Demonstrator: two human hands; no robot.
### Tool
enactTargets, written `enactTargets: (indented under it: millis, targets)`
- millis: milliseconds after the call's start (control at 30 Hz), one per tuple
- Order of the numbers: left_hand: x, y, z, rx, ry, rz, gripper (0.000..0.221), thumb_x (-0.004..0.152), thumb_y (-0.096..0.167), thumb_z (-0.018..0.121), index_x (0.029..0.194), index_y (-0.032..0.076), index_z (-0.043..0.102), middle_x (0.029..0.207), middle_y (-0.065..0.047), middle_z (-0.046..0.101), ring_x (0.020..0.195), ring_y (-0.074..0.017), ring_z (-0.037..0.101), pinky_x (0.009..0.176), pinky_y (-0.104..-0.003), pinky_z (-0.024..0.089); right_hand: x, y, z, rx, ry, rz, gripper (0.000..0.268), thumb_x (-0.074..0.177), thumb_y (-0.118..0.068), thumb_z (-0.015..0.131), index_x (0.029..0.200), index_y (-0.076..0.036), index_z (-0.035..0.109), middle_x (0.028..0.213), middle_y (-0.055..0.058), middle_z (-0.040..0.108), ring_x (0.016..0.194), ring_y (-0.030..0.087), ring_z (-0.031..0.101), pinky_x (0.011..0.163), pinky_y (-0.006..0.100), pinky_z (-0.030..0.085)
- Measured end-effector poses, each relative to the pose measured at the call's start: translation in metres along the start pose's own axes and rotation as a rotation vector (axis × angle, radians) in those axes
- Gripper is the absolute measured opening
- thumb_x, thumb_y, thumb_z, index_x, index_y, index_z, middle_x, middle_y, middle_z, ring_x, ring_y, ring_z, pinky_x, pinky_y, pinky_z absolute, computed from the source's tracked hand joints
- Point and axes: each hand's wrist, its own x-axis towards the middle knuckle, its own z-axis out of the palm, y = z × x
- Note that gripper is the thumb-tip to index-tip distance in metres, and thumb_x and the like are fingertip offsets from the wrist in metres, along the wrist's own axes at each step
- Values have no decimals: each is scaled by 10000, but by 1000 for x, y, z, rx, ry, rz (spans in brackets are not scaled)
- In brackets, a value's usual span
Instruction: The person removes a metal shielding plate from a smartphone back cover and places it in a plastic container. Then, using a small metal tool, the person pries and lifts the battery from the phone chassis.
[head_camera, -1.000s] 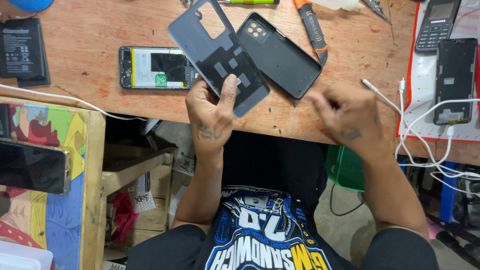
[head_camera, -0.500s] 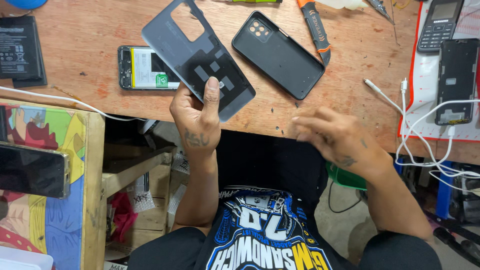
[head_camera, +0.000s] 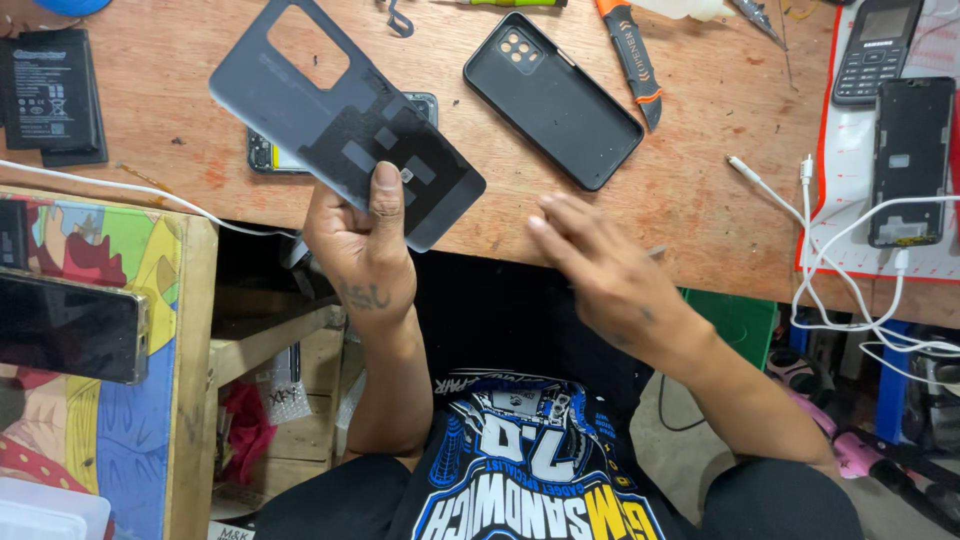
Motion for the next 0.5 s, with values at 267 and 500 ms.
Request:
enactTargets:
  millis: [267,500]
  targets:
    - [4,7,-7,-6,-3,23,136,1094,105,673,1026,-1,622,781,36,610,654,18,464,594,-161,308,-24,-19,-18,212,-241,90,534,750,131,583,1270,8,601,1390,167,592,1360,313,550,1113,395,477]
    - [0,15,-5,147,-73,-94,169,1041,146,646,1058,-22,662,817,7,655,679,-4,528,631,-161,405,35,5,34,92,-61,-32,622,761,93,556,1381,135,540,1517,271,455,1452,405,405,1207,466,342]
